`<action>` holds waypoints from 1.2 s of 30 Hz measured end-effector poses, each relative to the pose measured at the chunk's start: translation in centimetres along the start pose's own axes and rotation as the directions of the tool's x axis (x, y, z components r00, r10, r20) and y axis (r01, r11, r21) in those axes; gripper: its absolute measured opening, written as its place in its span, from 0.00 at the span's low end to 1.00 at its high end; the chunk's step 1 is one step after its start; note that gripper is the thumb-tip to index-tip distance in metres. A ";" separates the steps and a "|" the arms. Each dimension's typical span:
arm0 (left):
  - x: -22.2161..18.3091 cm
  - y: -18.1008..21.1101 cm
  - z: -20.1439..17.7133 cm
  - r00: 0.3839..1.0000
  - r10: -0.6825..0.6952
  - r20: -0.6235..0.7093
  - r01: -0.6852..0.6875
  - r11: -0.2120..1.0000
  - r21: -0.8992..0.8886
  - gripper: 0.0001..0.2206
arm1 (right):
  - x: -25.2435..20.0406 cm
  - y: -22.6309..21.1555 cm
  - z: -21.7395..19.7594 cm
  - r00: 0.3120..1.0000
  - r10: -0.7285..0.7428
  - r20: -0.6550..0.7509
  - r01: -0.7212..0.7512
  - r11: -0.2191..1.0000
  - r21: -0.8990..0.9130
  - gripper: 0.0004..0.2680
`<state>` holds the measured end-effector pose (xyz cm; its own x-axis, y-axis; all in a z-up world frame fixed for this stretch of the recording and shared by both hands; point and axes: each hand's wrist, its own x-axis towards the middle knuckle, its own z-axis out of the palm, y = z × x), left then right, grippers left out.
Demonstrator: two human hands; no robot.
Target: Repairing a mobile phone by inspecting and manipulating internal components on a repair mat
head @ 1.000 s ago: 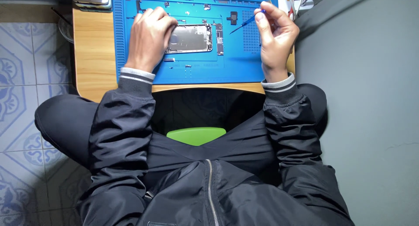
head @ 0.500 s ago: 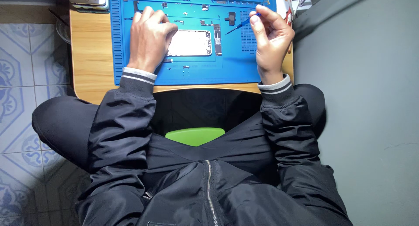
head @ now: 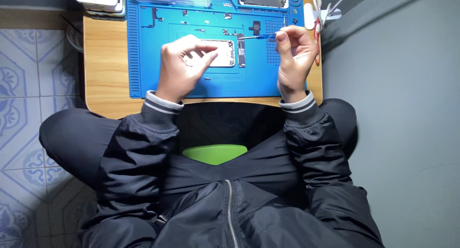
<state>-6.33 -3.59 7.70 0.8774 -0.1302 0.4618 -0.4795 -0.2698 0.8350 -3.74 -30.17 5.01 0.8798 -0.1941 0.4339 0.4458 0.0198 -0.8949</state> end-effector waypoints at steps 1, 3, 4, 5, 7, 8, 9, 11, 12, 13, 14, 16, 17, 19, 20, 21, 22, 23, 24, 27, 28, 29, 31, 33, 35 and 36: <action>-0.2 -0.2 0.3 1.000 -0.001 -0.002 0.001 1.000 0.003 0.02 | -0.2 -0.3 0.2 1.000 0.000 0.002 0.000 1.000 0.003 0.06; -0.4 -0.6 0.9 0.995 -0.095 0.002 0.094 0.978 -0.185 0.04 | -0.3 -1.0 0.5 0.998 -0.015 0.060 0.013 0.999 0.031 0.08; -0.5 -0.5 1.1 0.996 -0.094 -0.002 0.092 0.979 -0.182 0.04 | -0.5 -1.1 0.6 0.998 -0.018 0.062 0.016 0.999 0.034 0.08; -0.6 -0.4 1.2 0.994 -0.113 -0.009 0.109 0.975 -0.195 0.05 | -0.8 -1.4 0.8 0.996 -0.002 0.094 0.003 1.000 -0.013 0.08; -0.8 -0.5 1.5 0.991 -0.130 -0.014 0.124 0.971 -0.205 0.06 | -1.2 -1.1 1.2 0.992 0.014 0.122 -0.007 0.998 -0.059 0.08; -0.8 -0.6 1.6 0.994 -0.105 -0.019 0.098 0.968 -0.232 0.07 | -1.5 -0.7 1.4 0.994 -0.001 0.110 0.003 1.000 -0.019 0.08; -0.8 -0.8 1.9 0.996 -0.082 -0.025 0.072 0.962 -0.261 0.08 | -1.7 -0.3 1.5 0.995 -0.015 0.098 0.013 1.000 0.018 0.07; -0.9 -0.5 1.9 0.997 -0.075 -0.015 0.069 0.966 -0.249 0.08 | -1.9 -0.1 1.5 0.995 -0.001 0.100 -0.001 1.000 0.020 0.07; -1.0 -0.3 2.0 0.998 -0.069 -0.005 0.066 0.970 -0.235 0.08 | -2.1 0.1 1.5 0.995 0.012 0.103 -0.015 1.000 0.023 0.07; -1.0 -0.2 1.9 0.997 -0.071 -0.005 0.068 0.970 -0.235 0.08 | -2.1 -0.1 1.5 0.995 0.015 0.103 -0.017 1.000 0.023 0.07; -0.9 0.0 1.7 0.997 -0.074 -0.007 0.070 0.969 -0.235 0.08 | -2.1 -0.2 1.5 0.994 0.020 0.104 -0.022 1.000 0.018 0.07; -0.9 0.2 1.7 0.997 -0.076 -0.009 0.072 0.969 -0.238 0.07 | -2.1 -0.2 1.6 0.994 0.026 0.104 -0.027 1.000 0.011 0.07; -1.0 0.1 1.7 0.997 -0.082 -0.012 0.077 0.969 -0.233 0.07 | -2.0 -0.1 1.5 0.995 0.026 0.100 -0.027 1.000 0.008 0.07; -1.1 -0.4 1.9 0.996 -0.089 -0.014 0.083 0.970 -0.229 0.06 | -2.0 0.0 1.4 0.995 0.027 0.094 -0.028 1.000 0.004 0.07; -1.1 -0.8 2.0 0.997 -0.078 -0.020 0.072 0.974 -0.216 0.06 | -2.0 0.1 1.4 0.995 0.026 0.095 -0.026 1.000 -0.003 0.07; -1.2 -1.2 2.1 0.997 -0.067 -0.026 0.061 0.977 -0.203 0.06 | -2.0 0.1 1.4 0.995 0.024 0.097 -0.023 1.000 -0.009 0.07; -1.2 -1.1 2.0 0.997 -0.068 -0.025 0.061 0.977 -0.203 0.06 | -2.0 0.1 1.4 0.995 0.025 0.096 -0.024 1.000 -0.010 0.07; -1.1 -1.0 2.0 0.998 -0.062 -0.028 0.056 0.980 -0.193 0.06 | -2.1 0.1 1.4 0.995 0.026 0.096 -0.025 1.000 -0.009 0.07; -1.1 -0.9 2.0 0.998 -0.057 -0.030 0.051 0.982 -0.183 0.06 | -2.1 0.1 1.5 0.995 0.027 0.097 -0.026 1.000 -0.008 0.07; -1.1 -0.7 1.7 0.998 -0.038 -0.041 0.031 0.988 -0.151 0.06 | -2.1 0.6 1.1 0.995 0.027 0.096 -0.026 1.000 -0.014 0.07; -1.1 -0.5 1.7 0.998 -0.037 -0.041 0.031 0.988 -0.151 0.06 | -2.1 0.6 1.1 0.995 0.027 0.096 -0.026 1.000 -0.015 0.07; -1.0 -0.4 1.7 0.998 -0.025 -0.060 0.016 0.990 -0.140 0.06 | -2.0 0.5 1.1 0.996 0.029 0.085 -0.027 0.999 -0.027 0.08; -1.0 -0.4 1.7 0.997 -0.006 -0.080 -0.004 0.992 -0.125 0.06 | -1.9 0.7 1.1 0.997 0.025 0.074 -0.022 0.999 -0.035 0.08; -1.2 -0.6 1.5 0.998 0.008 -0.068 -0.014 0.996 -0.090 0.06 | -1.9 1.3 1.1 0.997 0.044 0.059 -0.042 0.999 -0.030 0.09; -1.1 -0.4 1.6 0.997 0.013 -0.082 -0.020 0.996 -0.084 0.06 | -1.3 0.9 1.3 0.998 0.029 0.058 -0.027 0.999 -0.041 0.08; -1.1 -0.4 1.7 0.996 0.012 -0.092 -0.020 0.997 -0.081 0.05 | -1.2 0.7 1.4 0.998 0.020 0.053 -0.017 0.998 -0.055 0.07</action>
<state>-7.08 -4.98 6.37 0.8662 -0.0453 0.4976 -0.4966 -0.1888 0.8472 -4.27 -28.55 3.99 0.8960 -0.1415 0.4208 0.4210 -0.0304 -0.9066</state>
